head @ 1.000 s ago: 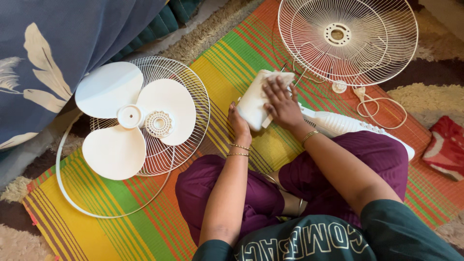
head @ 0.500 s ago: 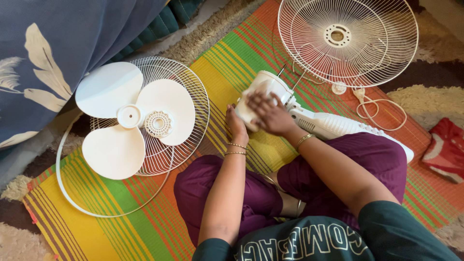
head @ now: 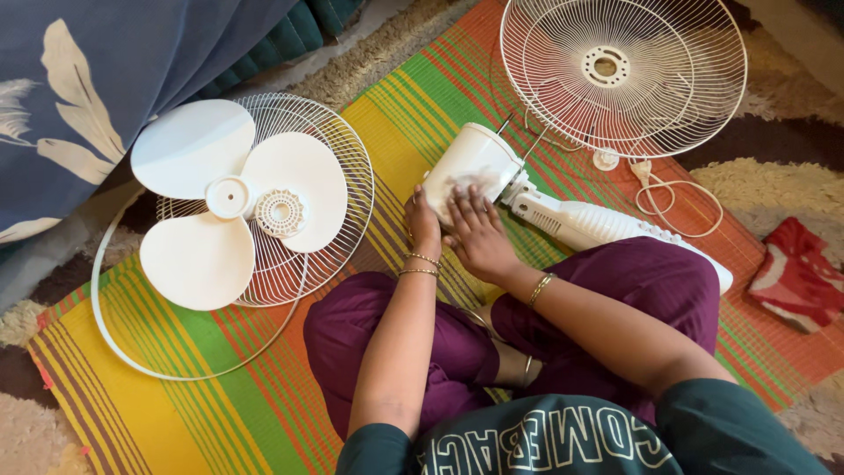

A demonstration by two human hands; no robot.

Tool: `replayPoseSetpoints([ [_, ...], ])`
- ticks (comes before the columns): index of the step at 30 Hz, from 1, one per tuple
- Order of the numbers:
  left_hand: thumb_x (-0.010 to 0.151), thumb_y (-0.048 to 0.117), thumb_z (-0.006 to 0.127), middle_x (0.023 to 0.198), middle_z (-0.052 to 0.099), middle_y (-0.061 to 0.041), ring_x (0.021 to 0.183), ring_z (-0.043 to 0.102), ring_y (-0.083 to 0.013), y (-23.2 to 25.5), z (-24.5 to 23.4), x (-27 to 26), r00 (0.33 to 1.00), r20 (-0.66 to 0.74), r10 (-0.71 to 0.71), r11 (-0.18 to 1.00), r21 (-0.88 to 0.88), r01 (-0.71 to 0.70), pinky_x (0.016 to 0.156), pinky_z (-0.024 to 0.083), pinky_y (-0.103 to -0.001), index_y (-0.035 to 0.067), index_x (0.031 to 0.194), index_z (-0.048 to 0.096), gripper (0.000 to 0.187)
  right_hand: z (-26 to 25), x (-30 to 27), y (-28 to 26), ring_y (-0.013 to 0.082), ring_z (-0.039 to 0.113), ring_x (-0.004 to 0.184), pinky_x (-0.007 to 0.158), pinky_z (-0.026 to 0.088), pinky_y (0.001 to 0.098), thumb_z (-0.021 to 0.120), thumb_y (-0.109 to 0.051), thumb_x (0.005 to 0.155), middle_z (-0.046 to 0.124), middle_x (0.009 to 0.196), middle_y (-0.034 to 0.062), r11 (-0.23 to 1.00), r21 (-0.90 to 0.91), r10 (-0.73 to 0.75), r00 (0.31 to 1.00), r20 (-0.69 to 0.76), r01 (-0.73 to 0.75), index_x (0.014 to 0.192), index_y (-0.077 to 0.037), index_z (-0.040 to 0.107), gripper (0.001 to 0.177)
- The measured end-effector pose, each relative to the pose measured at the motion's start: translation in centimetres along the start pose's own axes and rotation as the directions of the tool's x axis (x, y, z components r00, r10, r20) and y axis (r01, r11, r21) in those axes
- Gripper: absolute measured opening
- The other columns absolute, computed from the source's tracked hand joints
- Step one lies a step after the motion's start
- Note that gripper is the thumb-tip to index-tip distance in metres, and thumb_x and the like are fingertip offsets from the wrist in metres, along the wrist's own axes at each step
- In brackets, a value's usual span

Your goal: The person disassembles a white pedestal fan, removing the front grill and fan blades. They then use a white cloth to wipe the fan grill, the motor housing, and the fan blades. The person sits on a mat on the floor during the task.

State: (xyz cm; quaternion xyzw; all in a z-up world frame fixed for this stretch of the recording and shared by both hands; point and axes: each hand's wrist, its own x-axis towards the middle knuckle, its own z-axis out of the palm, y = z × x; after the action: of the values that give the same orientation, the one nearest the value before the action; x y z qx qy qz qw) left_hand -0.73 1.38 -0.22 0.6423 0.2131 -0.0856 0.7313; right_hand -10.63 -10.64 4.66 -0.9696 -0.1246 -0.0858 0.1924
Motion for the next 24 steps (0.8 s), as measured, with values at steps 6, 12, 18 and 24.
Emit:
replayPoseSetpoints([
  [6, 0.104, 0.039, 0.055, 0.134, 0.060, -0.023, 0.121, 0.058, -0.0353, 0.4, -0.3, -1.8, 0.913, -0.035, 0.407, 0.778, 0.537, -0.326, 0.104, 0.042, -0.049, 0.000, 0.133, 0.059, 0.048, -2.1, 2.3, 2.0, 0.0313, 0.013, 0.157, 0.122, 0.010, 0.0555, 0.043, -0.034, 0.103, 0.024, 0.169, 0.0118, 0.989, -0.092, 0.120, 0.992, 0.033, -0.116, 0.160, -0.007, 0.030, 0.064],
  [12, 0.098, 0.025, 0.058, 0.142, 0.059, -0.007, 0.135, 0.055, -0.0262, 2.7, 0.1, -6.8, 0.434, 0.430, 0.791, 0.047, 0.665, -0.746, 0.112, 0.037, -0.045, 0.012, 0.139, 0.058, 0.043, -3.1, 1.3, 2.5, 0.0318, 0.048, 0.141, 0.116, 0.039, 0.0459, 0.060, -0.013, 0.094, 0.058, 0.148, 0.0085, 0.977, 0.214, 0.036, 0.982, -0.186, 0.005, 0.133, -0.007, 0.064, 0.039],
  [18, 0.098, 0.021, 0.058, 0.133, 0.063, -0.001, 0.126, 0.058, -0.0214, 4.2, 0.7, -8.0, 0.455, 0.599, 0.659, -0.116, 0.678, -0.725, 0.103, 0.042, -0.044, 0.012, 0.124, 0.067, 0.029, -3.9, 2.1, 3.9, 0.0350, 0.058, 0.118, 0.103, 0.047, 0.0440, 0.062, -0.005, 0.090, 0.065, 0.129, 0.0132, 0.989, 0.148, 0.023, 0.956, -0.292, 0.022, 0.120, -0.003, 0.068, 0.031],
  [24, 0.093, 0.016, 0.056, 0.132, 0.064, -0.003, 0.118, 0.059, -0.0227, 3.0, 0.9, -8.9, 0.525, 0.543, 0.655, -0.205, 0.797, -0.568, 0.095, 0.043, -0.043, 0.009, 0.120, 0.070, 0.031, -2.9, 1.7, 2.4, 0.0378, 0.056, 0.116, 0.101, 0.048, 0.0449, 0.063, -0.007, 0.084, 0.059, 0.128, 0.0174, 0.990, 0.095, -0.075, 0.952, -0.296, 0.107, 0.125, 0.002, 0.064, 0.042],
])
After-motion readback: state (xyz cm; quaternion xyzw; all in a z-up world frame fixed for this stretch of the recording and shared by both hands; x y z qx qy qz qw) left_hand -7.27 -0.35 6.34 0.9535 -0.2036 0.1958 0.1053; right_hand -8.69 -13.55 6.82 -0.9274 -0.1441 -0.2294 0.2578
